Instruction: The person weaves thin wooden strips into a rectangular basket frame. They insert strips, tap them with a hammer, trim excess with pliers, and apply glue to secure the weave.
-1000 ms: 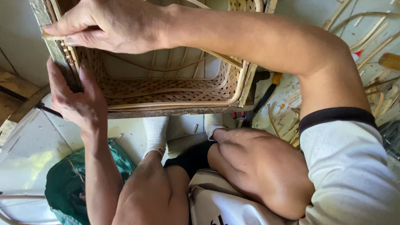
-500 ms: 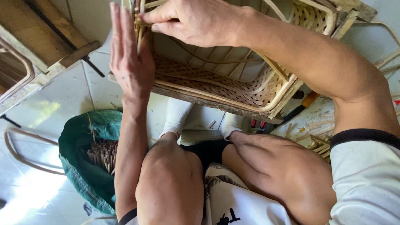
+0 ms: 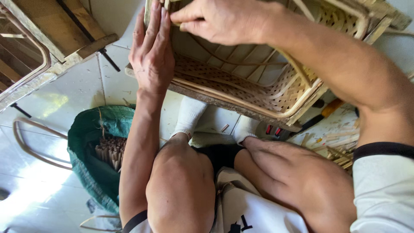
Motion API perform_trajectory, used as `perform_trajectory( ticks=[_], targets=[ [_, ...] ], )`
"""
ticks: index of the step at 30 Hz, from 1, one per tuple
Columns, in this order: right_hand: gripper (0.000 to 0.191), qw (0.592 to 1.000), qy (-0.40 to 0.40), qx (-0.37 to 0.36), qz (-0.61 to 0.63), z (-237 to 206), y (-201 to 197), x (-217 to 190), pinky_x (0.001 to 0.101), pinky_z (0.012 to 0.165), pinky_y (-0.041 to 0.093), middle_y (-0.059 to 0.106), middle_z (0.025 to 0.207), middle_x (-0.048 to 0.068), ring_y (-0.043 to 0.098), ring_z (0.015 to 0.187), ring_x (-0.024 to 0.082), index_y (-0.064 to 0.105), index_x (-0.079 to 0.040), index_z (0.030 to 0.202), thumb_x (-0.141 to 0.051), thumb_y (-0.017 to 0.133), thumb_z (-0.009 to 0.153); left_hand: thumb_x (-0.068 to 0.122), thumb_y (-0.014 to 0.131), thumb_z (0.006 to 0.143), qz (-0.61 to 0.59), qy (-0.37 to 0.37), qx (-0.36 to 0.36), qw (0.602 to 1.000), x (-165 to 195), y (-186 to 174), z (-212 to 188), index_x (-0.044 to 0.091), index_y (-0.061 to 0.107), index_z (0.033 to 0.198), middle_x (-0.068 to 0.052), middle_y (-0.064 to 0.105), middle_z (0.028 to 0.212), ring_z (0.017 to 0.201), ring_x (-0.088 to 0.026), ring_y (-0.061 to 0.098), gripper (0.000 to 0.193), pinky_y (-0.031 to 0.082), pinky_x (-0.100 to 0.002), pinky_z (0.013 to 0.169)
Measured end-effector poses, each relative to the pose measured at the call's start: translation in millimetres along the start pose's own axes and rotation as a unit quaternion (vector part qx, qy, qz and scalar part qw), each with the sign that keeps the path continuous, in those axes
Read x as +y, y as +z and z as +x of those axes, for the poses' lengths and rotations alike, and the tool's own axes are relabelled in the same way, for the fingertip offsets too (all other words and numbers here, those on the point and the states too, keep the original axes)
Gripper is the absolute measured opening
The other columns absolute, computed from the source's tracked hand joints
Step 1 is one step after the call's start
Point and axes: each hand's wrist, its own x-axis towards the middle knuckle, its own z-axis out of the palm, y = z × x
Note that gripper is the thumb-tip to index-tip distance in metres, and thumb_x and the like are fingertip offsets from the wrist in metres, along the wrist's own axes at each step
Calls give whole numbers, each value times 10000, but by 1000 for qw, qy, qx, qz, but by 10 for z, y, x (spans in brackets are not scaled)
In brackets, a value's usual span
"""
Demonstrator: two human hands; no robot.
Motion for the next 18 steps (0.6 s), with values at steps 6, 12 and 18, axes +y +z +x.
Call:
perform_trajectory(
  ticks=[6, 12, 18],
  targets=[
    [248, 987, -65, 69, -131, -11, 235, 121, 372, 723, 568, 749, 968, 136, 692, 747, 235, 763, -40, 1240, -238, 697, 1106, 22, 707, 1053, -74, -51, 39, 995, 66, -67, 2, 70, 493, 1534, -171, 537, 1543, 1443, -344, 579, 529, 531, -407, 1175],
    [432, 885, -146, 137, -421, -231, 226, -14, 273, 626, 544, 686, 927, 62, 646, 747, 145, 677, -28, 1311, -360, 695, 1035, 147, 734, 995, -58, -139, 22, 988, 179, -137, -28, 50, 343, 1539, -220, 657, 1351, 1161, -347, 709, 677, 595, -383, 995],
    [441, 861, 15, 385, -332, -2032, 682, -803, 351, 920, 600, 644, 1242, 76, 637, 1084, 198, 592, -96, 1425, -267, 759, 1055, 79, 628, 1050, -27, -35, -13, 999, -50, -288, -391, -54, 599, 1437, -184, 744, 1283, 1025, -254, 753, 410, 610, -387, 836]
  ],
)
